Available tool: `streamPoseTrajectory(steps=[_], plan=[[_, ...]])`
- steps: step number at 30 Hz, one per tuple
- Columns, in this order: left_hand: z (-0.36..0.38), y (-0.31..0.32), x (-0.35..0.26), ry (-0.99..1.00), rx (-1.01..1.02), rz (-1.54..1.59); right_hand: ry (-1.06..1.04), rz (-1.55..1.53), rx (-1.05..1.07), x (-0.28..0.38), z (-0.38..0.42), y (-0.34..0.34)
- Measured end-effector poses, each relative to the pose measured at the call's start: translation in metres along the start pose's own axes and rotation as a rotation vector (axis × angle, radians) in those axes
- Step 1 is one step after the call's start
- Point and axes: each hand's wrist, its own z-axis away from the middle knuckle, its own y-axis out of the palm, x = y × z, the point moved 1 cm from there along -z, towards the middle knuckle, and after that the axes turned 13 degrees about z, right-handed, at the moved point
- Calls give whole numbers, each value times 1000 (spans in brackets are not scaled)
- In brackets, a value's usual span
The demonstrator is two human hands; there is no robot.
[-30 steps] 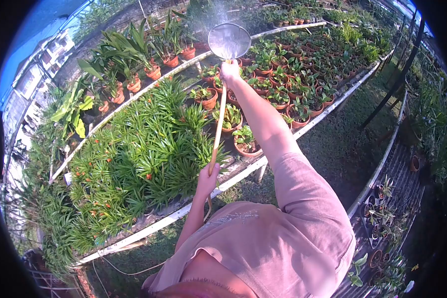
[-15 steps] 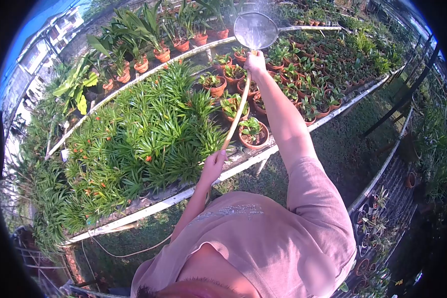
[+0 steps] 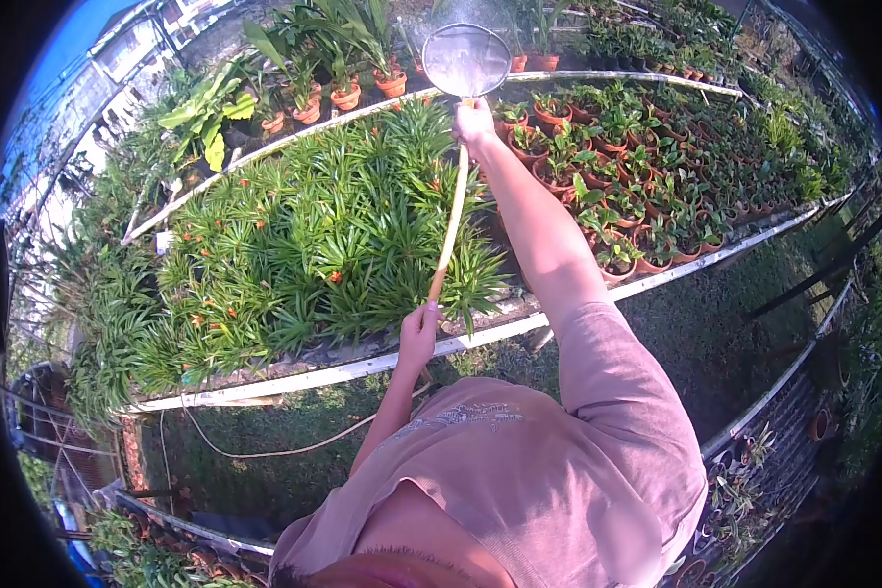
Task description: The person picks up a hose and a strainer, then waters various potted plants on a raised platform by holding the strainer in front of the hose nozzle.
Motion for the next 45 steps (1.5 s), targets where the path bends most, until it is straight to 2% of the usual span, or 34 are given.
streamPoseTrajectory(steps=[3, 8, 11, 14, 16, 22, 25, 29, 35, 40, 45], plan=[[-4, -9, 6, 11, 7, 43, 16, -5, 71, 8, 3, 27], [-14, -19, -2, 29, 14, 60, -12, 80, -72, 12, 0, 28], [-30, -16, -14, 62, 21, 30, -2, -27, -78, 8, 2, 15], [-44, -12, -17, 60, 37, 5, 0, 70, -135, 11, 0, 0], [-49, -10, -18, 62, 54, 4, -18, 25, -162, 19, 6, -11], [-50, 13, -21, 44, 166, -4, -14, 74, -244, 33, 15, -51], [-46, 27, -12, 22, 253, 13, 15, 7, -155, 31, 26, -76], [-44, 50, -11, -3, 375, 76, 6, 93, -263, 22, 23, -127], [-53, 109, -27, 4, 444, 50, 14, 72, -427, 35, 26, -211], [-84, 189, -34, 81, 442, -46, -37, 9, -414, 45, -20, -291], [-113, 298, -43, -63, 431, 12, -118, 44, -484, 55, -89, -391]])
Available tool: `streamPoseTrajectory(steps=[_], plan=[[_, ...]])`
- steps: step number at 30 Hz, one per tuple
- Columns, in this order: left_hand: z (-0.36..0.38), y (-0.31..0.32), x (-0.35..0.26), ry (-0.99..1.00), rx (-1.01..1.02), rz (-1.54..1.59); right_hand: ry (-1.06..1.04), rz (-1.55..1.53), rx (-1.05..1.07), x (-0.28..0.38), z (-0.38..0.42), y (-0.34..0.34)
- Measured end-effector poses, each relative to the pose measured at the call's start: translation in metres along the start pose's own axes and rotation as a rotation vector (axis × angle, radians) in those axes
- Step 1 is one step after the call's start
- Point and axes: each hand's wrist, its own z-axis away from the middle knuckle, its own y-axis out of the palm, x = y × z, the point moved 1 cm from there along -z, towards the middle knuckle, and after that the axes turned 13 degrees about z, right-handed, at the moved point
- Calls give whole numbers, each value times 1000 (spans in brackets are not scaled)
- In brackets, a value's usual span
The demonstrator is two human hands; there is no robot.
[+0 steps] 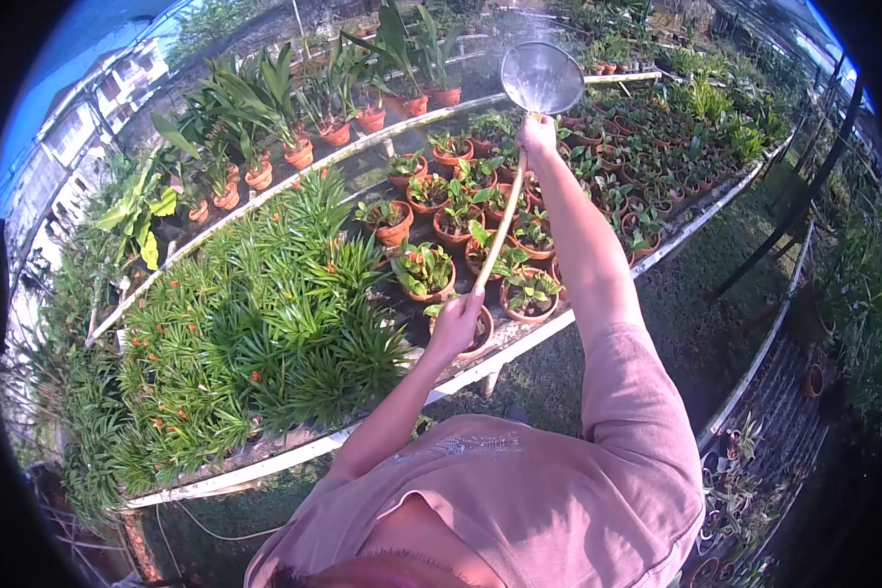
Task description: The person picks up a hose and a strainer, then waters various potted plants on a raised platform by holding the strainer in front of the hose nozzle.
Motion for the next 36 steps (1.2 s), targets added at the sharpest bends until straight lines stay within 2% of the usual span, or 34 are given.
streamPoseTrajectory(steps=[3, 8, 10, 12, 14, 18, 20, 23, 27, 30, 31, 34, 36], plan=[[-39, 46, -13, 2, 40, -7, -13, -6, -34, -14, -67, -32], [-83, 102, -47, -6, 37, 30, 64, -106, 118, 4, -123, -53], [-97, 113, -46, -79, 62, 35, 54, -50, 156, 7, -140, -53], [-106, 112, -37, -109, 45, 119, 36, -8, 155, 10, -142, -46], [-113, 100, -26, -70, -13, 76, 13, 55, 150, 8, -140, -34], [-102, 83, -18, -116, -85, 49, 37, -55, 281, -18, -125, 0], [-100, 72, 16, -85, -37, 78, 29, 14, 326, -31, -114, 17], [-87, 63, 31, -57, -33, 183, 33, -6, 336, -37, -93, 34], [-73, 45, 32, -108, -91, 226, 0, 58, 124, -35, -68, 46], [-72, 33, 46, -5, -65, 201, 14, 85, 128, -40, -62, 45], [-68, 34, 45, -84, -46, 242, 39, 29, 200, -40, -59, 39], [-71, 42, 52, -6, -14, 190, 34, 62, 178, -41, -61, 26], [-78, 46, 52, -8, -25, 166, 8, 54, 83, -36, -68, 19]])
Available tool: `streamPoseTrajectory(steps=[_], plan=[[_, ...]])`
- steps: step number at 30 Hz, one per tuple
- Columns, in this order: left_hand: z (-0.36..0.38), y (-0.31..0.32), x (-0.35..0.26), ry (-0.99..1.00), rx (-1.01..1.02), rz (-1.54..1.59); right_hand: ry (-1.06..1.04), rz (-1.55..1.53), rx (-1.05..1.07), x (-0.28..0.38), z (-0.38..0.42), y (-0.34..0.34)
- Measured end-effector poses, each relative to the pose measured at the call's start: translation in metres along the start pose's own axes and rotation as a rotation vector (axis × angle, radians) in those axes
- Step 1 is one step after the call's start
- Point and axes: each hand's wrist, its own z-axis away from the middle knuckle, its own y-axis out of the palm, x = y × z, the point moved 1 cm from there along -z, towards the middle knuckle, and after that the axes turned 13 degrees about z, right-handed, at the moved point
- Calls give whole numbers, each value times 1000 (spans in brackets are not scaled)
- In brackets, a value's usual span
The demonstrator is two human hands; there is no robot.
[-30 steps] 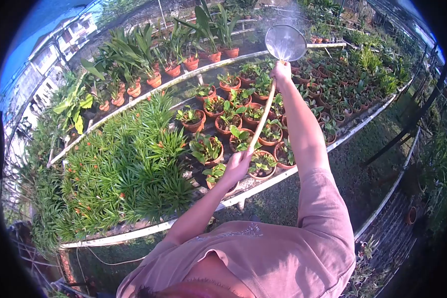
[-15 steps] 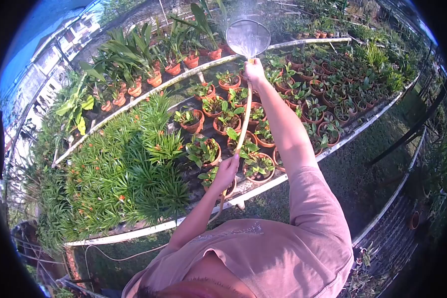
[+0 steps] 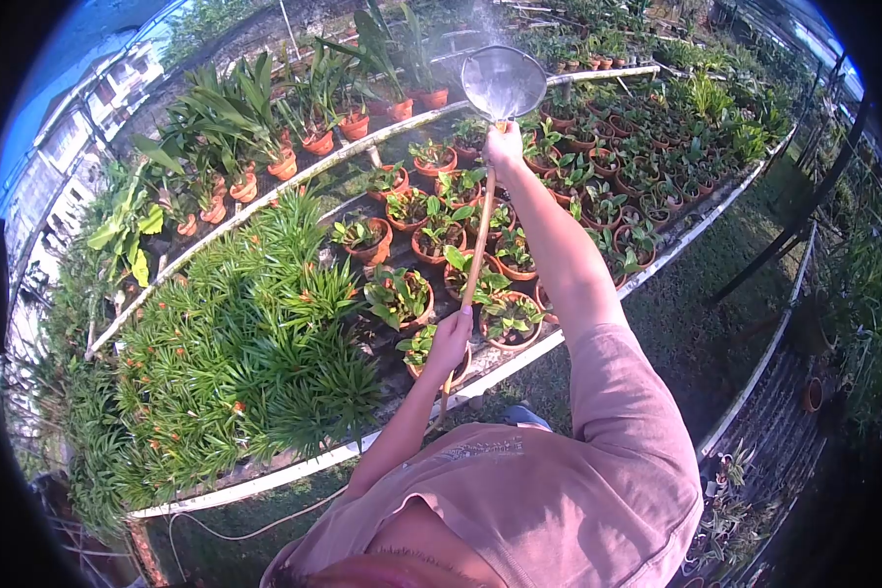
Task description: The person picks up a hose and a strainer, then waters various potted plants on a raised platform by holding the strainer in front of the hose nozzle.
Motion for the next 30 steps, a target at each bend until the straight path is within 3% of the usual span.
streamPoseTrajectory(steps=[3, 7, 14, 20, 30], plan=[[-18, 13, -4, -21, -35, -37, 28, -13, -110, 8, -13, -18], [-42, 47, -13, -16, 96, -35, 28, -18, 97, 14, -45, -52], [-97, 116, -29, 10, 49, -139, 39, -32, -38, 12, -125, -106], [-127, 172, -29, -41, 4, -210, -3, -32, 22, -5, -177, -137], [-150, 210, -12, -103, -53, -221, 45, 23, 4, -21, -199, -176]])
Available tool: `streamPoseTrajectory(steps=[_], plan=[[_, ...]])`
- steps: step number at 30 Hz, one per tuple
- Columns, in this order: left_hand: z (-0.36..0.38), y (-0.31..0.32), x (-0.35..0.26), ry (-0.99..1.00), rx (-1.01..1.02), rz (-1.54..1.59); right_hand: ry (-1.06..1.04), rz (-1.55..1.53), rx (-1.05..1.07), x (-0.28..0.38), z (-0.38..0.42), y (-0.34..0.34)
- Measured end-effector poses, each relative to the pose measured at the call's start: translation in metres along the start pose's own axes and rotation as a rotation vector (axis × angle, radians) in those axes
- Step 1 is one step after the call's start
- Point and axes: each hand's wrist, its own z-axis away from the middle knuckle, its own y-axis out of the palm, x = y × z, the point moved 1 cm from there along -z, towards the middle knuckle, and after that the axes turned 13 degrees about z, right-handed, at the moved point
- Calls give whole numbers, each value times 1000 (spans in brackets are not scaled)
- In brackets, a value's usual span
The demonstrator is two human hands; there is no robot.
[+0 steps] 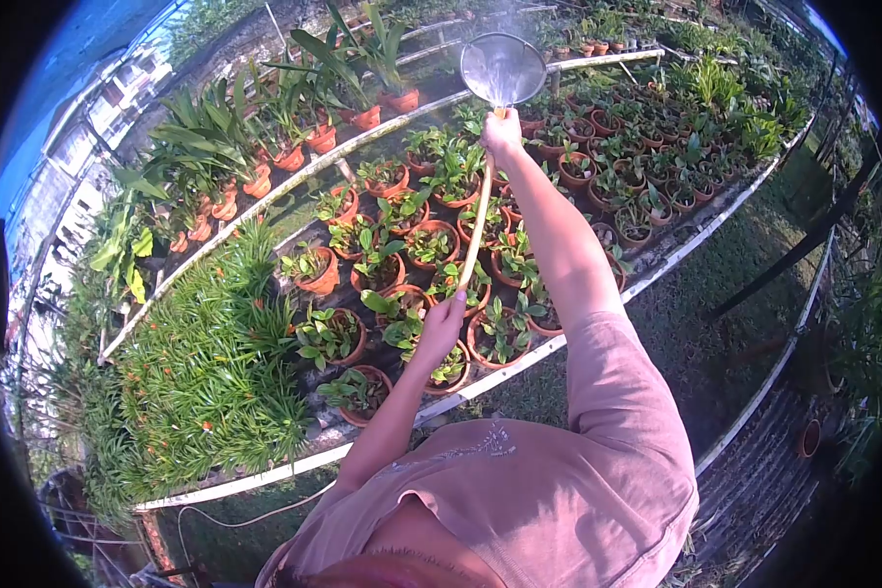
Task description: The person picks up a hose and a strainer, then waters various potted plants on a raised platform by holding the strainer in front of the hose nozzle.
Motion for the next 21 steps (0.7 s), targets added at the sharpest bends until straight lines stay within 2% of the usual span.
streamPoseTrajectory(steps=[5, 8, 21], plan=[[-10, 14, 21, 7, 7, -7, -6, -22, -27, -8, -6, -9], [-12, 19, 25, 29, 22, 36, -6, 70, -104, -9, -10, -16], [5, -1, 29, 16, 38, 87, 7, 11, -17, -4, 13, -10]])
